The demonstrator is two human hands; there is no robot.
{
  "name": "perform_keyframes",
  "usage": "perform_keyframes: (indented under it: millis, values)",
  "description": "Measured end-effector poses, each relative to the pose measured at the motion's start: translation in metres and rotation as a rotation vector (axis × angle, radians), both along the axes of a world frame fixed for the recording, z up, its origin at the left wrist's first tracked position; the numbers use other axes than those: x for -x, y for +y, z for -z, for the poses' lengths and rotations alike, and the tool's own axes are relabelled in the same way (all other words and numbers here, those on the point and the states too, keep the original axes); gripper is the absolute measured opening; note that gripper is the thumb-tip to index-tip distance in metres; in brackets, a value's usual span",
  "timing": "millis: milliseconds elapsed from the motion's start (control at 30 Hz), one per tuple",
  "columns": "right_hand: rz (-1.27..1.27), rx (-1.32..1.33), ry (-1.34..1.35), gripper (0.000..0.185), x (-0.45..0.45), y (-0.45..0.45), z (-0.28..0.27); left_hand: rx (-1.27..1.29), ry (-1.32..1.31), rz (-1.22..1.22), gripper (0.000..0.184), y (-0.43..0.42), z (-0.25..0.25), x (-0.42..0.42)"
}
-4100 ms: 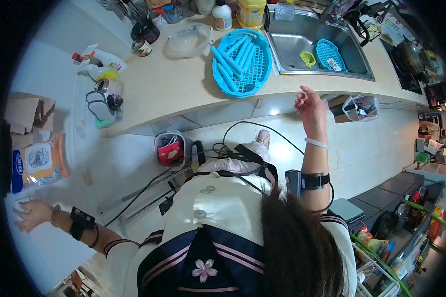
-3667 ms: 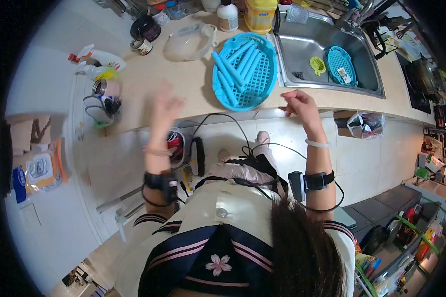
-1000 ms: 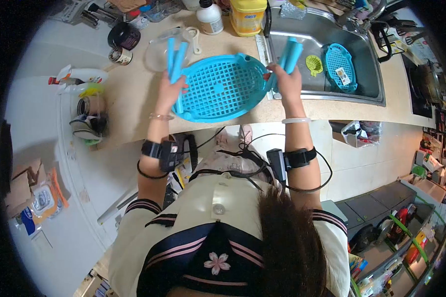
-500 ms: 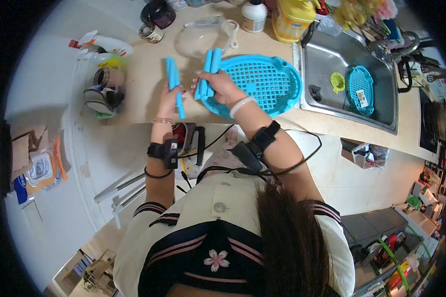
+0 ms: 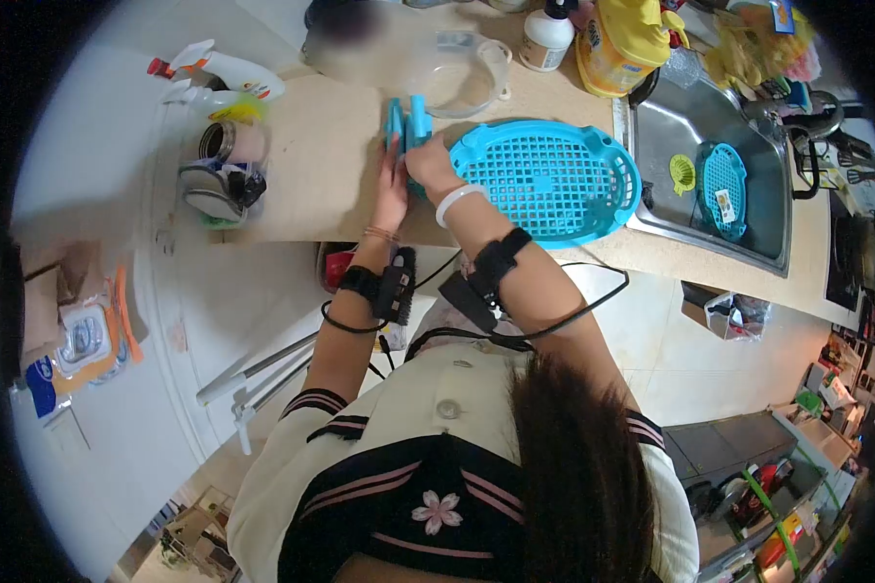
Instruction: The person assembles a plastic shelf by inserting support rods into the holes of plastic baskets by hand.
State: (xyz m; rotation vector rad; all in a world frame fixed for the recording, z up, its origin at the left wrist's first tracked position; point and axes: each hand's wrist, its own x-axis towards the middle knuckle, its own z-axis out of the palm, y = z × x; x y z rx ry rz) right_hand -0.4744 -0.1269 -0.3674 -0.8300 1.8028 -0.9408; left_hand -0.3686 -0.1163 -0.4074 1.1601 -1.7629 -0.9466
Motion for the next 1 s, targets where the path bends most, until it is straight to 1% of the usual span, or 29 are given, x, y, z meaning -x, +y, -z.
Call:
perform_keyframes:
  millis: [33, 100, 133, 167, 200, 233, 267, 333, 367, 400, 467, 500, 600, 633, 700, 800, 833, 933, 1000]
  values:
    - [-0.016, 0.008, 0.029, 0.043, 0.002, 0.009, -0.021, 0.068, -0.052, 0.007, 0.049, 0.0, 0.0, 0.001]
    - [-0.094, 0.255, 0.23, 0.051, 0.004, 0.023, -0.035, 0.209, -0.153, 0.026, 0.055, -0.001, 0.0, 0.004]
    - [-0.133, 0.373, 0.333, 0.055, 0.005, 0.032, -0.048, 0.229, -0.217, -0.017, 0.058, 0.001, -0.006, 0.007]
    - [-0.151, 0.36, 0.189, 0.049, 0.016, 0.042, -0.063, 0.251, -0.279, -0.059, 0.061, 0.004, -0.012, 0.011]
    - [-0.144, 0.383, 0.23, 0.045, 0.03, 0.052, -0.075, 0.273, -0.339, -0.101, 0.064, 0.004, -0.017, 0.017]
    - [-0.133, 0.405, 0.275, 0.04, 0.048, 0.062, -0.085, 0.329, -0.345, -0.135, 0.064, 0.002, -0.017, 0.019]
    - [-0.118, 0.424, 0.325, 0.037, 0.069, 0.073, -0.092, 0.319, -0.452, -0.107, 0.064, -0.001, -0.016, 0.02]
    - [0.084, 0.325, 0.136, 0.03, 0.121, 0.101, -0.103, 0.304, -0.644, -0.029, 0.064, 0.003, -0.028, 0.024]
    - [0.195, 0.282, 0.045, 0.027, 0.146, 0.118, -0.11, 0.288, -0.675, -0.015, 0.062, 0.003, -0.034, 0.026]
    - [0.315, 0.369, 0.043, 0.026, 0.167, 0.135, -0.112, 0.273, -0.707, 0.0, 0.061, 0.002, -0.039, 0.026]
    - [0.453, 0.364, -0.091, 0.027, 0.211, 0.18, -0.113, 0.268, -0.614, 0.006, 0.056, 0.0, -0.043, 0.026]
    - [0.562, 0.343, -0.187, 0.03, 0.222, 0.2, -0.125, 0.241, -0.513, -0.021, 0.053, -0.001, -0.047, 0.027]
    - [0.733, 0.371, -0.199, 0.032, 0.26, 0.255, -0.13, 0.15, -0.254, -0.093, 0.046, 0.012, -0.079, 0.036]
    - [0.768, 0.35, -0.167, 0.033, 0.271, 0.268, -0.128, 0.158, -0.206, -0.094, 0.045, 0.014, -0.084, 0.039]
    - [0.804, 0.296, -0.143, 0.032, 0.3, 0.291, -0.118, 0.172, -0.114, -0.101, 0.042, 0.018, -0.092, 0.049]
    - [0.807, 0.203, -0.102, 0.031, 0.348, 0.32, -0.097, 0.152, -0.137, -0.056, 0.041, 0.032, -0.111, 0.07]
    - [0.827, 0.146, -0.087, 0.031, 0.368, 0.323, -0.092, 0.159, -0.078, -0.057, 0.039, 0.034, -0.115, 0.08]
    - [0.822, 0.037, -0.023, 0.03, 0.445, 0.333, -0.064, 0.143, -0.059, -0.084, 0.038, 0.049, -0.134, 0.113]
    - [0.792, -0.015, 0.034, 0.027, 0.513, 0.337, -0.033, 0.142, -0.069, -0.131, 0.038, 0.064, -0.133, 0.137]
